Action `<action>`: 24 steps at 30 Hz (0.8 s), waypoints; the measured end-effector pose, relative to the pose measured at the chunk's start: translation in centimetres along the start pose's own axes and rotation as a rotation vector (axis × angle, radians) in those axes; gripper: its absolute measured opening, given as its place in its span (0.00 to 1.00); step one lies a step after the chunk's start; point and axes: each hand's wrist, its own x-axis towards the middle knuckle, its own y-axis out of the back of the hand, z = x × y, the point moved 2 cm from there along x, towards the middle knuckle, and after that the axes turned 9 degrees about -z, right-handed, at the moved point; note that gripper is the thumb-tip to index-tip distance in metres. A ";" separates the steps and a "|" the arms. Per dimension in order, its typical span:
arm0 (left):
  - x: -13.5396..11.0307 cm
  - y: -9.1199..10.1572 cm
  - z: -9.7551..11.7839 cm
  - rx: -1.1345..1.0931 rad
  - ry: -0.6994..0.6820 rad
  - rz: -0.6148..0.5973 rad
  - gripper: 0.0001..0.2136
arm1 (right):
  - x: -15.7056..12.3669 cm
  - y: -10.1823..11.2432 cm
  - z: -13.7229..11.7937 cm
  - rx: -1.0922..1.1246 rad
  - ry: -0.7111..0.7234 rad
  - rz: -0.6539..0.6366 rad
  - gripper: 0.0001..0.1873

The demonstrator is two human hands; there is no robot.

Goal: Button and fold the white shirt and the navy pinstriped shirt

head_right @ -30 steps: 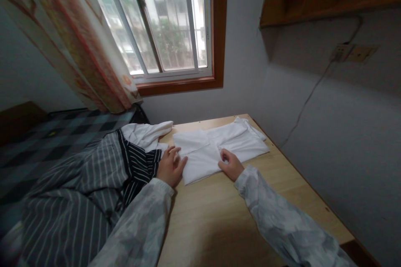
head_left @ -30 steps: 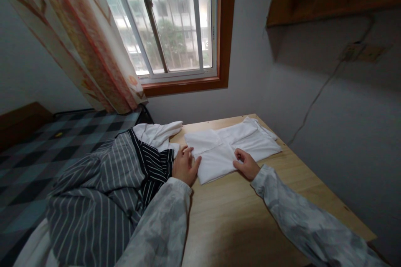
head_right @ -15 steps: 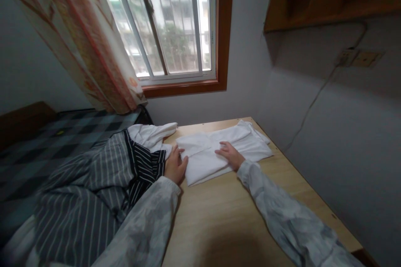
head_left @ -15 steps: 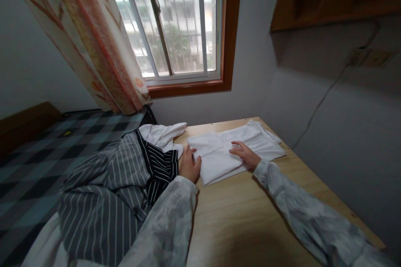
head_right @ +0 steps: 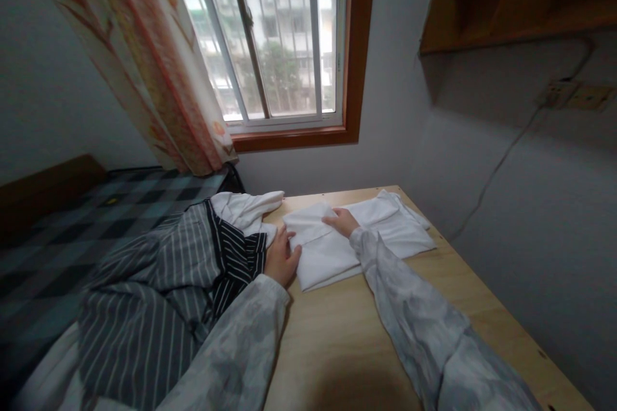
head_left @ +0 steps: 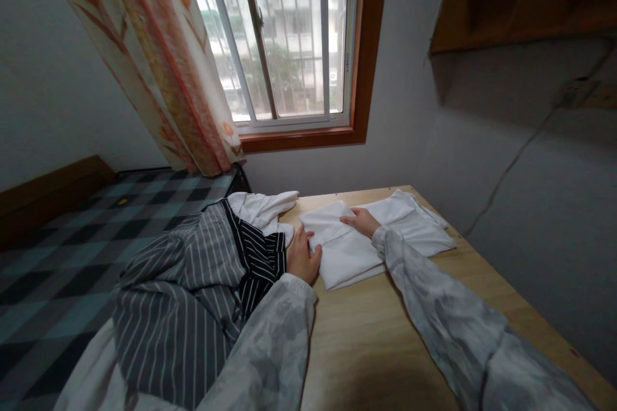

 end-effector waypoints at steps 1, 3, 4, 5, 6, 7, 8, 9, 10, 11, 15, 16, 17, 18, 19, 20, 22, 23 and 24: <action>0.0 0.0 0.1 0.007 -0.010 0.002 0.16 | -0.3 0.2 0.2 0.023 -0.019 0.005 0.12; -0.2 -0.1 0.5 0.029 -0.036 -0.008 0.17 | -0.7 0.8 0.6 0.044 -0.031 0.020 0.15; -0.3 -0.1 0.8 0.043 -0.049 -0.021 0.18 | -0.8 1.1 0.7 0.058 -0.038 0.023 0.15; -0.4 -0.2 1.0 0.059 -0.064 -0.039 0.18 | -0.9 1.4 0.8 0.073 -0.046 0.025 0.15; -0.6 -0.3 1.3 0.075 -0.080 -0.060 0.19 | -0.9 1.7 0.9 0.088 -0.053 0.024 0.15; -0.7 -0.4 1.5 0.090 -0.097 -0.083 0.19 | -1.0 2.0 1.0 0.104 -0.060 0.022 0.15; -0.8 -0.5 1.7 0.101 -0.115 -0.107 0.19 | -1.0 2.2 1.1 0.121 -0.066 0.019 0.15; -0.9 -0.6 1.8 0.102 -0.132 -0.127 0.19 | -1.0 2.4 1.2 0.140 -0.070 0.015 0.15; -0.9 -0.7 1.8 0.087 -0.145 -0.141 0.19 | -1.0 2.5 1.3 0.161 -0.072 0.009 0.15; -0.8 -0.8 1.8 0.053 -0.152 -0.143 0.18 | -1.1 2.5 1.4 0.183 -0.072 0.002 0.16; 1.2 -0.4 0.8 -0.236 -0.063 -0.002 0.18 | -1.7 2.7 1.5 0.280 -0.071 -0.031 0.20; 2.1 -0.2 0.4 -0.320 -0.009 0.041 0.19 | -1.8 2.8 1.5 0.319 -0.074 -0.046 0.20; 3.1 -0.1 0.0 -0.400 0.048 0.057 0.20 | -1.9 2.8 1.5 0.364 -0.078 -0.062 0.21; 4.1 0.0 -0.4 -0.470 0.097 0.056 0.21 | -2.0 2.9 1.4 0.411 -0.083 -0.079 0.22; 5.2 0.1 -0.6 -0.523 0.121 0.039 0.20 | -2.1 3.0 1.4 0.454 -0.089 -0.092 0.22; 6.2 0.2 -0.8 -0.559 0.122 0.023 0.19 | -2.1 3.0 1.3 0.486 -0.096 -0.101 0.22; 7.9 0.2 -1.1 -0.590 0.099 -0.009 0.17 | -2.1 3.1 1.3 0.512 -0.107 -0.110 0.21; 8.6 0.2 -1.1 -0.590 0.086 -0.030 0.16 | -2.0 3.2 1.2 0.515 -0.111 -0.113 0.21; 9.1 0.1 -1.2 -0.585 0.077 -0.053 0.16 | -2.0 3.3 1.2 0.514 -0.113 -0.114 0.21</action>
